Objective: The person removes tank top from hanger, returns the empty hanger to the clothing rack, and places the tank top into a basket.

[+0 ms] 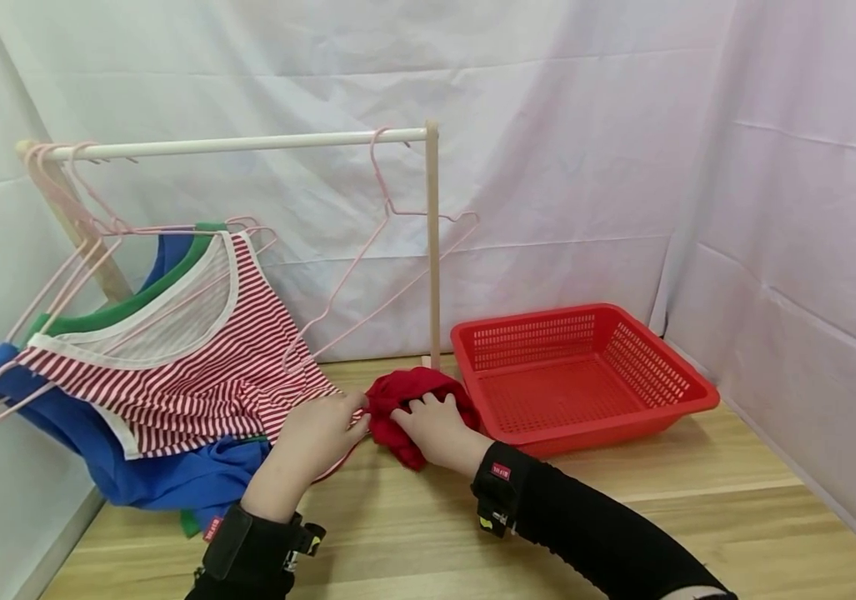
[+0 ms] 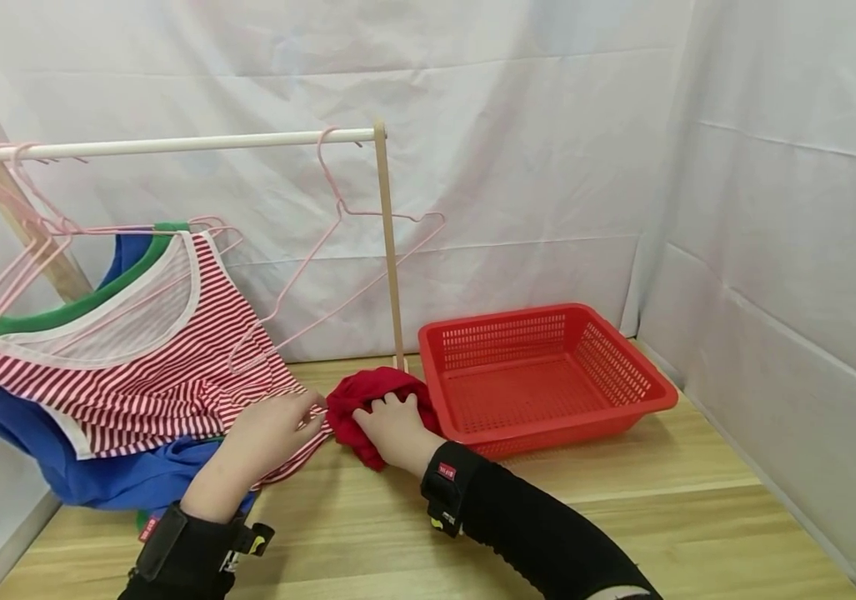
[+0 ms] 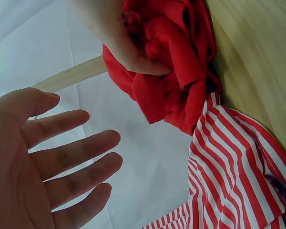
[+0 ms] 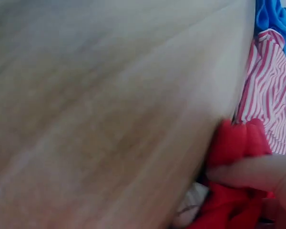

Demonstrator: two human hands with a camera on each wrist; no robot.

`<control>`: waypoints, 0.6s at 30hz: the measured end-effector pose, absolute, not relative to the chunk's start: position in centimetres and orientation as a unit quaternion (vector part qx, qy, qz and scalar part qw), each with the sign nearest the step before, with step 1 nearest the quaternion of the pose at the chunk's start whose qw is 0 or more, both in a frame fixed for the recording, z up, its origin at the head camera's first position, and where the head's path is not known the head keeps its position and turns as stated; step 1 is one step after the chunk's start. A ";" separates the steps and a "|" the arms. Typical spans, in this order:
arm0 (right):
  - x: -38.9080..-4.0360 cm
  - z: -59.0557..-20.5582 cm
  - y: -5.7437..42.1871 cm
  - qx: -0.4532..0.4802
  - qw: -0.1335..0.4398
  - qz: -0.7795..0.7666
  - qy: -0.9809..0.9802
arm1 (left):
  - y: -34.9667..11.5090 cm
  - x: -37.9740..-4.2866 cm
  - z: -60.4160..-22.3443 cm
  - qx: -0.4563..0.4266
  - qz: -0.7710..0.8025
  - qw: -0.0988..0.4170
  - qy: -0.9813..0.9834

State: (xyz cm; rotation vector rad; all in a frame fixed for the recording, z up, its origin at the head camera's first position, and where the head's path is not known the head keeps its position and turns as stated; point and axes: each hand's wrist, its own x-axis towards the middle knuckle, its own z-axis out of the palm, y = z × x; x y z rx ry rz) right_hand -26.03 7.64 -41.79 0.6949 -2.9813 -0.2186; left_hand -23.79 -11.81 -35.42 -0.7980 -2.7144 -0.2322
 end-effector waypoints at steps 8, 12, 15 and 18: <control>-25.7 -41.1 7.5 0.220 0.043 -0.012 -0.975 | -12.6 -23.4 -35.0 -0.282 -0.071 0.170 -0.942; -25.1 -39.6 7.9 0.220 0.031 0.039 -0.974 | -12.8 -22.8 -34.4 -0.282 -0.073 0.187 -0.938; -24.7 -38.3 8.4 0.221 0.021 0.094 -0.971 | -12.9 -22.4 -33.9 -0.284 -0.079 0.204 -0.933; -24.2 -37.0 8.9 0.221 0.023 0.150 -0.964 | -12.8 -22.1 -33.5 -0.285 -0.083 0.215 -0.930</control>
